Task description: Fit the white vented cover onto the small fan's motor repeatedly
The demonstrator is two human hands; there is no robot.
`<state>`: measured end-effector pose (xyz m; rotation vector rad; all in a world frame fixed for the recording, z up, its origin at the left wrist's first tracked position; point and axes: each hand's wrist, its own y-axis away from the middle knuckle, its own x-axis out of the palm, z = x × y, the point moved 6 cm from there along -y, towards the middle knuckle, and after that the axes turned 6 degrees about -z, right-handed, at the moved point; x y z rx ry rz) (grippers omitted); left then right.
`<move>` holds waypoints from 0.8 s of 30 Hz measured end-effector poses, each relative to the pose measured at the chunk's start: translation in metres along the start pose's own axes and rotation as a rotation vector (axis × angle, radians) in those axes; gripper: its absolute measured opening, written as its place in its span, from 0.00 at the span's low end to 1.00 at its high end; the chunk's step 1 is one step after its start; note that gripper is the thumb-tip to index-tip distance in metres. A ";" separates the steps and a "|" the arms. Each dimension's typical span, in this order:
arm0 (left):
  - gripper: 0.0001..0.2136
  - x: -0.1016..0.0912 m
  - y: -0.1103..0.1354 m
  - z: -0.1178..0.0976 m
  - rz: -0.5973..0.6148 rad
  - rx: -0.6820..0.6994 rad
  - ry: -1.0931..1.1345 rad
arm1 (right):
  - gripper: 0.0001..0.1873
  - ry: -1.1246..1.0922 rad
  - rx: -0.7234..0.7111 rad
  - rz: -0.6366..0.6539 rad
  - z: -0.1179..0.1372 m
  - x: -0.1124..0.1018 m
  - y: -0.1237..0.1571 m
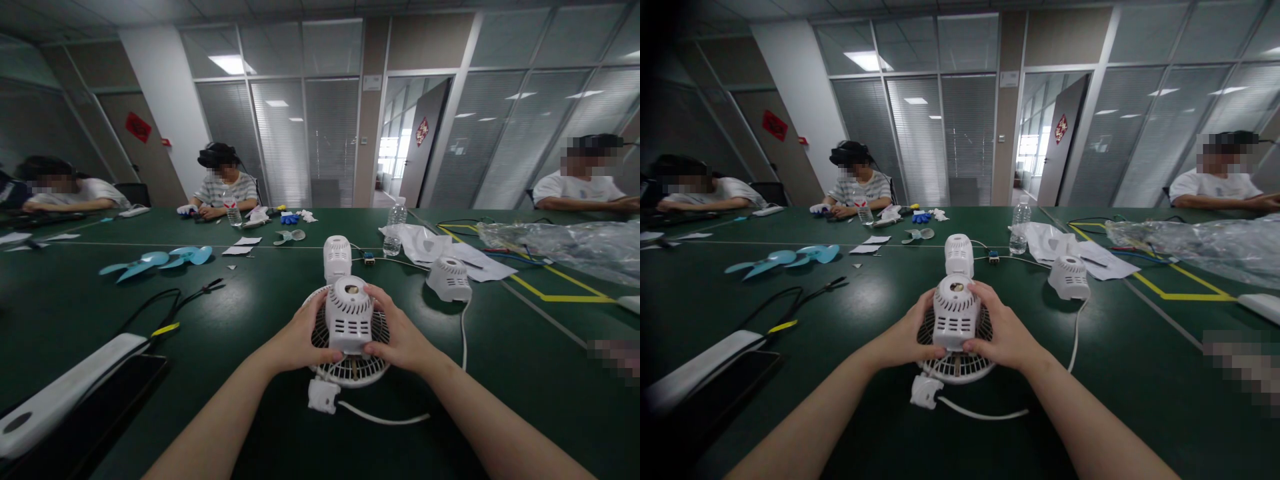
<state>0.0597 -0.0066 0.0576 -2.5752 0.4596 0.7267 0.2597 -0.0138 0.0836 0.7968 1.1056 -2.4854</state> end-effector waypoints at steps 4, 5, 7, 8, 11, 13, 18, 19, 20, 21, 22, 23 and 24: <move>0.53 0.000 -0.001 0.000 -0.001 -0.007 0.045 | 0.55 0.008 0.080 0.025 -0.003 0.002 0.000; 0.53 0.000 -0.001 -0.001 -0.001 -0.006 0.050 | 0.56 0.004 0.095 0.031 -0.003 0.003 0.000; 0.53 0.000 -0.001 -0.002 -0.007 0.000 0.055 | 0.57 -0.011 0.119 0.044 -0.003 0.003 0.000; 0.53 0.000 -0.002 -0.002 -0.011 0.002 0.056 | 0.57 -0.016 0.130 0.052 -0.002 0.002 0.000; 0.53 0.000 -0.003 -0.003 -0.023 0.006 0.060 | 0.56 -0.007 0.152 0.059 -0.003 0.001 -0.001; 0.53 0.000 -0.003 -0.003 -0.025 0.001 0.065 | 0.56 0.000 0.158 0.058 -0.003 0.001 -0.001; 0.53 0.001 -0.003 -0.001 -0.028 -0.022 0.068 | 0.54 -0.018 0.178 0.067 -0.002 0.001 -0.001; 0.53 0.000 -0.003 -0.001 -0.030 -0.023 0.068 | 0.54 -0.019 0.181 0.068 -0.002 0.001 -0.001; 0.52 0.000 -0.003 -0.001 -0.035 -0.026 0.066 | 0.54 -0.020 0.183 0.069 -0.003 0.001 -0.001; 0.52 0.000 -0.004 -0.002 -0.039 -0.030 0.061 | 0.54 -0.022 0.184 0.069 -0.003 0.001 -0.001; 0.52 0.000 -0.004 -0.002 -0.043 -0.035 0.053 | 0.54 -0.026 0.183 0.069 -0.003 0.001 -0.001; 0.52 -0.001 -0.005 -0.003 -0.046 -0.038 0.044 | 0.54 -0.030 0.182 0.070 -0.004 0.001 -0.001; 0.51 -0.001 -0.005 -0.004 -0.045 -0.040 0.035 | 0.54 -0.035 0.179 0.071 -0.004 0.001 -0.001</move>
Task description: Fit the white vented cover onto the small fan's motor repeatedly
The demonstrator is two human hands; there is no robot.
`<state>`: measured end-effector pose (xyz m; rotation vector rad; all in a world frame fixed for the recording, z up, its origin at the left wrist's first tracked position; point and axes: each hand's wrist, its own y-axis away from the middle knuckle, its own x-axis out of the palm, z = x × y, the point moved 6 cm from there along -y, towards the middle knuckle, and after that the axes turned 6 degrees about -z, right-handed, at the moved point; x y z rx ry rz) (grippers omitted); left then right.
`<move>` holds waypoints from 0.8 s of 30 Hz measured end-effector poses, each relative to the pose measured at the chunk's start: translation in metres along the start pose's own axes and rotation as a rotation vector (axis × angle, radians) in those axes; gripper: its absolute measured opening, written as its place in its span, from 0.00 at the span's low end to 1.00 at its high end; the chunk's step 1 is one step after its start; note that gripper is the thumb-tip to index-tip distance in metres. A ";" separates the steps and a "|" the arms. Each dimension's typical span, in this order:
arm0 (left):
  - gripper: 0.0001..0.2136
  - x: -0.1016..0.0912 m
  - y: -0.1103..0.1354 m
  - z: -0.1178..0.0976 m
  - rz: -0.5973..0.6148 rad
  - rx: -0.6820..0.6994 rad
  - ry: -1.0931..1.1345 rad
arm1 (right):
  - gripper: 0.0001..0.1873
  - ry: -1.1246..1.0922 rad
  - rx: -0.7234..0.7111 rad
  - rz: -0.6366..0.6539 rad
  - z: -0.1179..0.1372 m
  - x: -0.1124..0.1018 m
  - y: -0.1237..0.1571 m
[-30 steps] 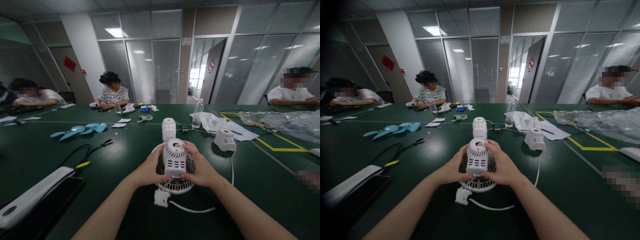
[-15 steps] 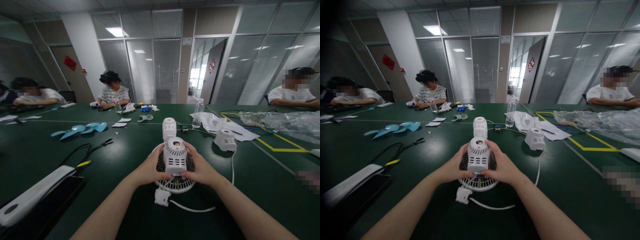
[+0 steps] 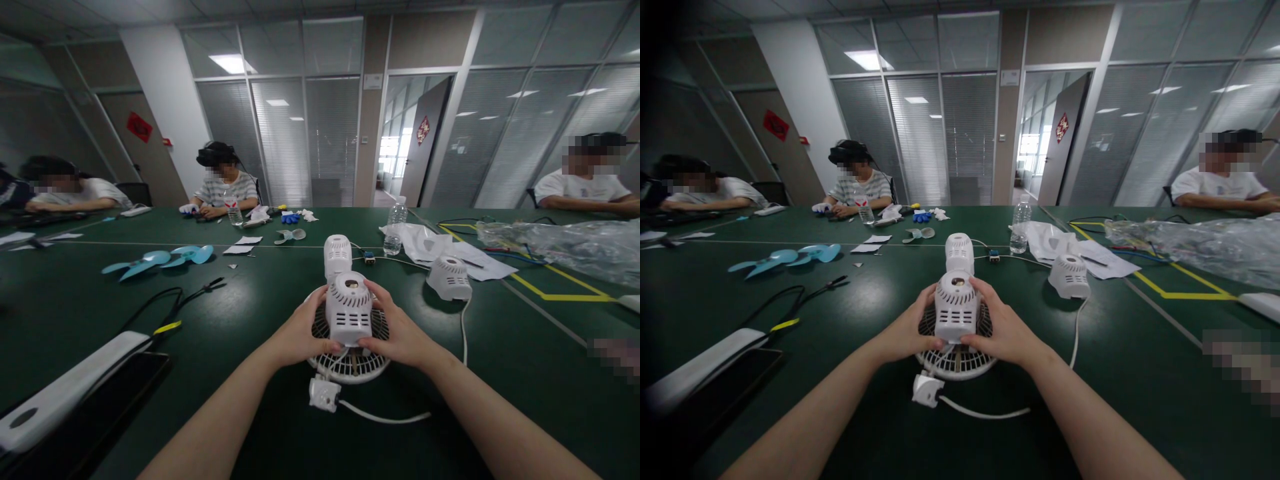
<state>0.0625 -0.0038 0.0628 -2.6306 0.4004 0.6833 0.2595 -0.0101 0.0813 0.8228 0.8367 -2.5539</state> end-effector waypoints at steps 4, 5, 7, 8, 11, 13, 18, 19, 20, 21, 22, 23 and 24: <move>0.49 -0.002 0.000 -0.004 -0.010 -0.017 -0.021 | 0.55 -0.006 0.002 -0.023 -0.002 0.000 0.000; 0.49 -0.003 0.000 -0.004 -0.013 -0.024 -0.026 | 0.54 -0.009 0.005 -0.029 -0.003 -0.001 0.000; 0.49 -0.003 0.000 -0.003 -0.015 -0.027 -0.031 | 0.54 -0.019 0.011 -0.035 -0.004 -0.001 -0.001; 0.49 -0.002 0.000 -0.003 -0.013 -0.020 -0.034 | 0.54 -0.022 0.012 -0.032 -0.004 -0.001 -0.001; 0.50 -0.001 -0.001 -0.002 -0.013 0.005 -0.077 | 0.56 -0.028 0.011 -0.018 -0.006 -0.001 -0.002; 0.50 0.000 -0.001 -0.003 -0.010 0.016 -0.127 | 0.57 -0.033 0.015 0.001 -0.007 -0.002 -0.002; 0.51 0.000 0.000 -0.005 0.000 0.029 -0.204 | 0.64 -0.112 0.035 0.046 -0.011 0.001 -0.003; 0.52 0.000 0.001 -0.005 0.001 0.024 -0.214 | 0.64 -0.147 0.038 0.056 -0.010 0.001 -0.003; 0.52 0.000 0.001 -0.004 0.005 0.020 -0.223 | 0.65 -0.181 0.042 0.065 -0.010 0.002 -0.003; 0.52 0.000 0.001 -0.003 0.010 0.019 -0.233 | 0.65 -0.203 0.049 0.078 -0.010 0.003 -0.003; 0.53 0.001 0.002 -0.003 0.015 0.022 -0.244 | 0.67 -0.213 0.059 0.091 -0.009 0.004 -0.003; 0.53 0.001 0.002 -0.003 0.019 0.029 -0.257 | 0.68 -0.213 0.069 0.101 -0.009 0.004 -0.003; 0.53 0.001 0.002 -0.005 0.022 0.041 -0.270 | 0.70 -0.206 0.079 0.108 -0.009 0.004 -0.003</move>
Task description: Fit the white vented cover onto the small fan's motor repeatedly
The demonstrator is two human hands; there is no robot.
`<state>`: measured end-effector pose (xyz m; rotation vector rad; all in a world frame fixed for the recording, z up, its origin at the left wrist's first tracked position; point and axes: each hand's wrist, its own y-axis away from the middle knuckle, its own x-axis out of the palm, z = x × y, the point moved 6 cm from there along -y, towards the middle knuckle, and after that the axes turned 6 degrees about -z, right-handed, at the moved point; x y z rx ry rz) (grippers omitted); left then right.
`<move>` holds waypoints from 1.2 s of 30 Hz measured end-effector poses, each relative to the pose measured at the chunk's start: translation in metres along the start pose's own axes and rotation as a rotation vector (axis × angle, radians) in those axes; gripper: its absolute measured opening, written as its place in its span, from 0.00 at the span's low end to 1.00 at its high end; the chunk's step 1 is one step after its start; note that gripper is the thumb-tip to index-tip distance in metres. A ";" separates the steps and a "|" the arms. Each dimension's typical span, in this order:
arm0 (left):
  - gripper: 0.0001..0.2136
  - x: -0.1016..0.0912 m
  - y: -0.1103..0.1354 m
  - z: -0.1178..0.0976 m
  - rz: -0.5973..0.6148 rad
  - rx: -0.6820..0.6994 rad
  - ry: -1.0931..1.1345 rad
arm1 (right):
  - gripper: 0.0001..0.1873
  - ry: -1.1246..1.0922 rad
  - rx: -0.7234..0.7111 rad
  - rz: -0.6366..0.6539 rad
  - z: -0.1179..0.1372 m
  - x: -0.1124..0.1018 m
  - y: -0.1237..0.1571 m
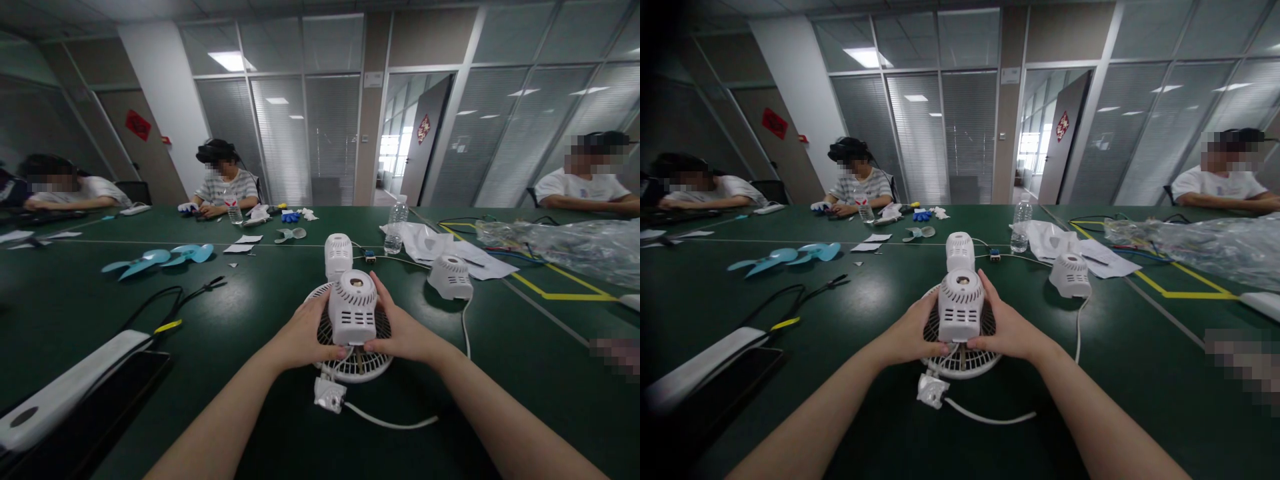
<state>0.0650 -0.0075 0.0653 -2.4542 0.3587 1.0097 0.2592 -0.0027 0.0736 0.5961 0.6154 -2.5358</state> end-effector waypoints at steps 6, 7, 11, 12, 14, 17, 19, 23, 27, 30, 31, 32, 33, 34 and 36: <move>0.50 -0.004 0.000 -0.013 -0.006 0.033 -0.031 | 0.71 -0.067 0.017 0.005 -0.002 -0.002 -0.001; 0.50 -0.005 0.000 -0.014 -0.002 0.030 -0.027 | 0.70 -0.096 0.020 0.007 -0.002 -0.003 -0.002; 0.50 -0.005 0.000 -0.015 0.021 0.037 -0.010 | 0.70 -0.185 0.050 0.018 -0.001 -0.006 -0.002; 0.50 -0.004 0.000 -0.014 0.028 0.037 -0.012 | 0.69 -0.195 0.056 0.024 -0.001 -0.007 -0.002; 0.51 -0.003 0.000 -0.013 0.036 0.038 -0.026 | 0.69 -0.203 0.063 0.036 0.000 -0.007 -0.002; 0.52 -0.001 0.000 -0.011 0.038 0.055 -0.048 | 0.70 -0.206 0.065 0.039 0.001 -0.007 -0.002; 0.52 -0.001 0.000 -0.011 0.036 0.061 -0.054 | 0.70 -0.199 0.067 0.038 0.001 -0.007 -0.002; 0.52 0.000 0.000 -0.008 0.041 0.061 -0.044 | 0.69 -0.143 0.067 0.020 0.001 -0.007 -0.001; 0.50 -0.002 -0.001 -0.010 0.032 0.061 -0.003 | 0.70 -0.128 0.057 0.028 0.001 -0.006 -0.001; 0.48 -0.003 -0.001 -0.011 0.028 0.042 0.035 | 0.71 -0.139 0.056 0.039 0.001 -0.005 -0.001; 0.48 -0.003 -0.001 -0.011 0.026 0.033 0.042 | 0.71 -0.137 0.060 0.041 0.001 -0.006 -0.001; 0.48 -0.003 0.000 -0.011 0.023 0.023 0.047 | 0.72 -0.131 0.067 0.044 0.001 -0.006 -0.001; 0.49 -0.003 0.000 -0.010 0.021 0.012 0.051 | 0.72 -0.122 0.075 0.047 0.001 -0.006 0.000; 0.49 -0.003 0.000 -0.009 0.019 -0.002 0.056 | 0.72 -0.113 0.084 0.051 0.001 -0.007 0.000; 0.50 -0.003 0.000 -0.006 0.020 -0.041 0.065 | 0.73 -0.094 0.097 0.060 0.000 -0.008 0.001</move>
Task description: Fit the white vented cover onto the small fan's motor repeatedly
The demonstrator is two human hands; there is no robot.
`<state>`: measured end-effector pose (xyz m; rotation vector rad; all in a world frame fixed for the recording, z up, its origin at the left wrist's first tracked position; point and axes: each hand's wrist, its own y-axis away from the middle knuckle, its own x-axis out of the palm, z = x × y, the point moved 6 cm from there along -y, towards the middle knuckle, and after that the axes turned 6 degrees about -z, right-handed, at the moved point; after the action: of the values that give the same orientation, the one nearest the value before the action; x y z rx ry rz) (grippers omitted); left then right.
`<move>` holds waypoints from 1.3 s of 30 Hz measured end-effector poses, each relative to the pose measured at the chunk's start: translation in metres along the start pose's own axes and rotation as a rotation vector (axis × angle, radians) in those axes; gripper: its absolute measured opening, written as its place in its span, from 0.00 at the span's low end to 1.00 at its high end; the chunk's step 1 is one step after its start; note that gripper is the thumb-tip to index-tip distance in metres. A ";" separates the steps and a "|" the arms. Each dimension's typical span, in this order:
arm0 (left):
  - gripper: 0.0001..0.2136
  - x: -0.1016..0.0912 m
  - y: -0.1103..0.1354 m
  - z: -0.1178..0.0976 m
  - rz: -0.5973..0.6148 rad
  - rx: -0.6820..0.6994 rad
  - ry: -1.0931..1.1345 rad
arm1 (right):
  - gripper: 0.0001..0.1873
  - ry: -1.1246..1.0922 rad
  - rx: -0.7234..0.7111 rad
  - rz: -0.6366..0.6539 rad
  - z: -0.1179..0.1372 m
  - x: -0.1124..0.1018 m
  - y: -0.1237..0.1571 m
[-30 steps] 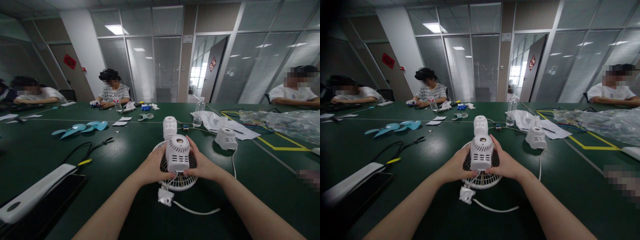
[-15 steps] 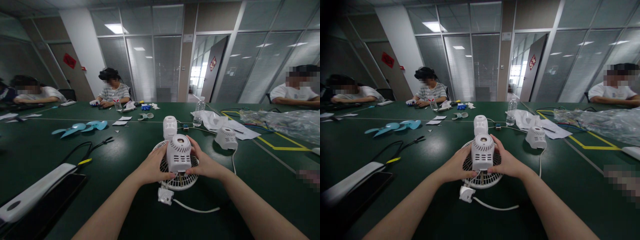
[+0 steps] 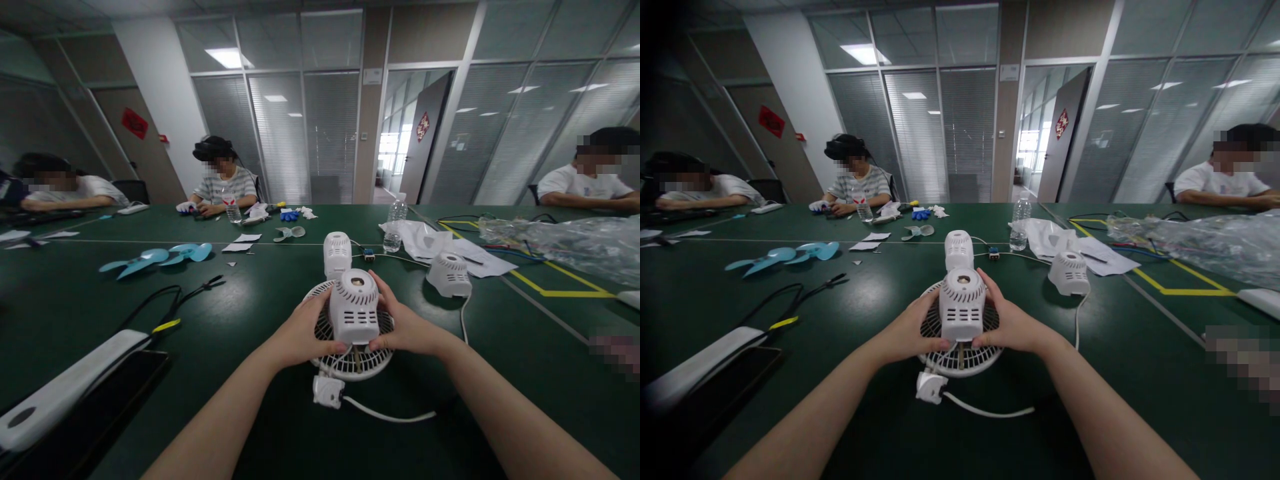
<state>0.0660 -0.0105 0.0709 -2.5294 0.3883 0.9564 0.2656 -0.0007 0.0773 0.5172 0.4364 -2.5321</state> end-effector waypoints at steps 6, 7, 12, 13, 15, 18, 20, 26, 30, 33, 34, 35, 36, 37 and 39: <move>0.51 0.000 0.001 0.003 0.012 -0.041 0.004 | 0.73 0.016 0.020 0.004 -0.001 -0.001 0.001; 0.51 0.000 0.001 0.003 0.018 -0.040 0.003 | 0.73 0.018 0.019 0.004 -0.001 -0.001 0.001; 0.51 0.001 0.003 0.005 0.027 -0.013 -0.020 | 0.74 0.037 -0.012 0.039 -0.001 0.000 0.001; 0.52 0.001 0.003 0.006 0.026 -0.006 -0.027 | 0.75 0.047 -0.015 0.041 -0.002 0.000 0.001; 0.52 0.002 0.004 0.007 0.026 -0.003 -0.037 | 0.76 0.079 -0.017 0.033 -0.003 0.000 0.001; 0.54 0.002 0.004 0.007 0.023 -0.006 -0.040 | 0.77 0.111 -0.022 0.037 -0.004 0.000 0.001; 0.57 0.002 0.005 0.007 0.025 -0.006 -0.048 | 0.77 0.098 -0.033 0.052 -0.004 0.001 0.001; 0.60 0.001 0.003 0.006 0.009 -0.036 -0.031 | 0.73 0.017 -0.014 0.061 -0.003 0.002 0.001; 0.55 -0.002 0.002 0.001 -0.009 -0.013 0.015 | 0.67 0.039 -0.018 0.007 -0.002 -0.001 -0.001; 0.51 -0.003 0.002 -0.002 0.000 0.002 0.037 | 0.66 0.073 -0.022 -0.026 -0.001 -0.003 -0.002; 0.50 -0.003 0.002 -0.002 0.003 0.007 0.032 | 0.66 0.085 -0.028 -0.033 -0.001 -0.004 -0.002; 0.50 -0.003 0.003 -0.002 0.005 0.011 0.021 | 0.66 0.094 -0.038 -0.037 0.000 -0.004 -0.003; 0.49 -0.003 0.003 -0.001 0.006 0.014 0.006 | 0.65 0.099 -0.049 -0.039 0.000 -0.004 -0.003; 0.49 -0.002 0.003 0.000 0.008 0.016 -0.010 | 0.65 0.101 -0.058 -0.037 0.001 -0.004 -0.003; 0.49 -0.001 0.003 0.003 0.009 0.017 -0.041 | 0.65 0.102 -0.063 -0.030 0.002 -0.003 -0.003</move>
<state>0.0623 -0.0117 0.0689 -2.4908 0.3940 1.0022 0.2658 0.0026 0.0807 0.6224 0.5635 -2.5196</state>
